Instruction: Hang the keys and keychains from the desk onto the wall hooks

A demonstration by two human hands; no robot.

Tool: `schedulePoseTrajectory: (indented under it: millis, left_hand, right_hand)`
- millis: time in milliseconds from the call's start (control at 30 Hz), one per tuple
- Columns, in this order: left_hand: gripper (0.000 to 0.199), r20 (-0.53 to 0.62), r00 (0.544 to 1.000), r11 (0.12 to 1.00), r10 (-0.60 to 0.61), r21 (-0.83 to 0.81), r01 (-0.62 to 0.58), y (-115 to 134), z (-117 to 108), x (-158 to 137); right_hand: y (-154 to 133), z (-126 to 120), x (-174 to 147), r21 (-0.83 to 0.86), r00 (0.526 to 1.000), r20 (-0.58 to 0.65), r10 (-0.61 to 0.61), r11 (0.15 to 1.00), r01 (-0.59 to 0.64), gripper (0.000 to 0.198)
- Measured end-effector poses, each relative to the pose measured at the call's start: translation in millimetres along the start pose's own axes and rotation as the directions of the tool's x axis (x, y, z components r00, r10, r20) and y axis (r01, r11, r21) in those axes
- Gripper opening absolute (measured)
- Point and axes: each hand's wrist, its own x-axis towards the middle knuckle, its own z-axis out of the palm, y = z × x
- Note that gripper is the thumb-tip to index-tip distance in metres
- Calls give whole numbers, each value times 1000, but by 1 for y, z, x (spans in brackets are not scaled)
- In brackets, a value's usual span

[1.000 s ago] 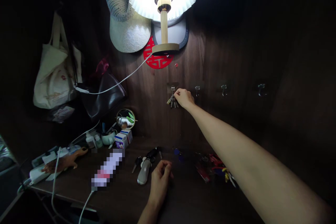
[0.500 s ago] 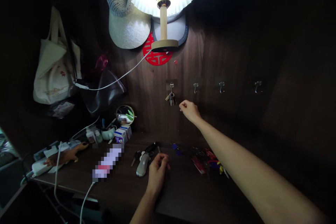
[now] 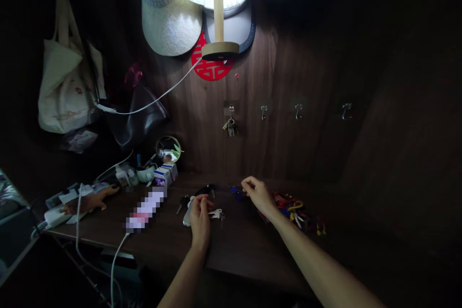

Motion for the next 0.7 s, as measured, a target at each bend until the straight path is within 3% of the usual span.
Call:
schedulePoseTrajectory:
  millis: [100, 233, 467, 567, 700]
  left_hand:
    - [25, -51, 999, 1000, -15, -12, 14, -6, -2, 2]
    - [22, -74, 997, 1000, -19, -15, 18, -10, -2, 3]
    - [21, -58, 998, 1000, -14, 8, 14, -11, -3, 4]
    - [19, -22, 1000, 998, -2, 66, 4, -11, -2, 4]
    - [25, 126, 990, 957, 60, 273, -93, -9, 1, 1]
  right_hand:
    - [-2, 11, -17, -35, 999, 50, 10, 999, -8, 21]
    - [-7, 27, -38, -123, 987, 140, -75, 988, 92, 19]
    - [-8, 36, -61, -355, 913, 380, -147, 889, 291, 29]
    - [-8, 35, -63, -390, 909, 394, -137, 870, 300, 26]
    - [-4, 36, -61, -390, 922, 362, -139, 875, 286, 19]
